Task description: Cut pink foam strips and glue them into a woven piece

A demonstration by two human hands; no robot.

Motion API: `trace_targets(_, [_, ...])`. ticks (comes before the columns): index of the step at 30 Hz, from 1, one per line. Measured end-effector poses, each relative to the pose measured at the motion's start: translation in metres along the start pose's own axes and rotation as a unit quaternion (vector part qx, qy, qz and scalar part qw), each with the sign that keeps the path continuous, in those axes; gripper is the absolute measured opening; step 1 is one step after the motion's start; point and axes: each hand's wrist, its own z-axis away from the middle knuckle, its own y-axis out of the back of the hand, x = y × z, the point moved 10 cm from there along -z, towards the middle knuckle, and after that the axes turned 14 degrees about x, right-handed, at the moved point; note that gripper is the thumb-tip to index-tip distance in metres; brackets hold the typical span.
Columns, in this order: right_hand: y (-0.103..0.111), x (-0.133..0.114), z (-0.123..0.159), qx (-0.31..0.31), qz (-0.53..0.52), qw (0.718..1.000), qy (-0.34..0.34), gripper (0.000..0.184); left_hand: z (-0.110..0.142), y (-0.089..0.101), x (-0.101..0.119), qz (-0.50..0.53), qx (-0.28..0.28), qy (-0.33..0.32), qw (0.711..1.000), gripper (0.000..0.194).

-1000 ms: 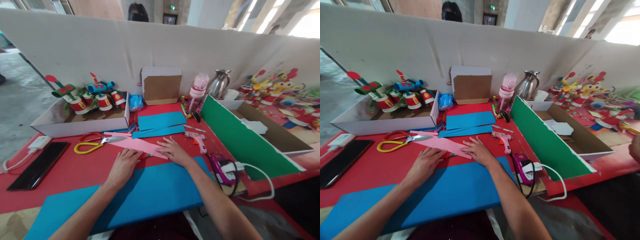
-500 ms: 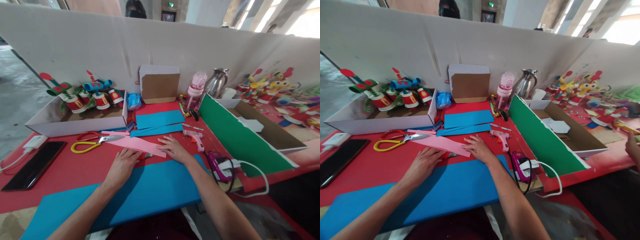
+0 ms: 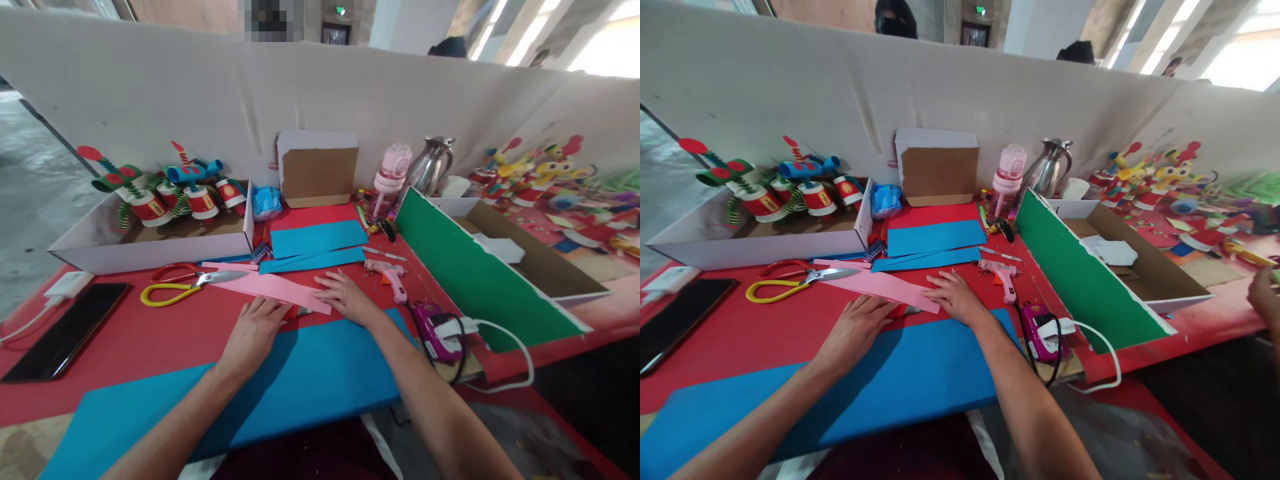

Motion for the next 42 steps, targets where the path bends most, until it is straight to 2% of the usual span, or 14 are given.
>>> trace_targets(4, [-0.002,0.000,0.000,-0.004,0.000,1.000,0.001,0.030,0.001,0.001,0.004,0.006,0.012,-0.009,1.000,0.036])
trace_targets(18, [0.002,-0.001,0.000,0.003,0.002,1.000,-0.004,0.030,-0.001,-0.006,0.012,0.025,-0.008,-0.004,1.000,0.035])
trace_targets(22, [0.000,0.001,0.000,0.002,-0.004,1.000,-0.006,0.029,0.008,0.006,0.012,0.066,0.012,-0.018,0.998,0.034])
trace_targets(25, [-0.001,0.003,0.001,0.007,-0.012,1.000,-0.004,0.028,0.025,0.034,-0.021,0.049,0.067,0.000,0.997,0.036])
trace_targets(27, [0.000,0.004,0.002,0.017,-0.015,1.000,0.000,0.029,0.044,0.059,-0.063,-0.013,0.104,0.050,0.993,0.037])
trace_targets(29, [0.003,0.004,0.002,0.030,-0.018,0.999,0.007,0.031,0.070,0.082,-0.109,-0.092,0.109,0.116,0.983,0.039])
trace_targets(32, [0.014,0.000,0.002,0.067,-0.030,0.997,0.011,0.035,0.113,0.109,-0.164,-0.217,0.096,0.195,0.952,0.044])
trace_targets(35, [0.020,-0.014,-0.002,0.085,-0.034,0.996,0.009,0.037,0.140,0.120,-0.191,-0.268,0.085,0.244,0.928,0.044])
trace_targets(37, [0.015,-0.027,-0.006,0.067,-0.023,0.997,0.013,0.040,0.139,0.123,-0.190,-0.276,0.105,0.246,0.923,0.040])
trace_targets(39, [0.005,-0.039,-0.013,0.035,0.001,0.999,0.012,0.047,0.120,0.121,-0.175,-0.264,0.142,0.219,0.928,0.036])
trace_targets(41, [-0.005,-0.047,-0.022,0.002,0.036,0.999,0.000,0.058,0.086,0.105,-0.145,-0.199,0.156,0.137,0.958,0.035])
trace_targets(42, [-0.009,-0.050,-0.026,-0.011,0.054,0.998,-0.007,0.061,0.067,0.091,-0.127,-0.165,0.140,0.081,0.973,0.034])
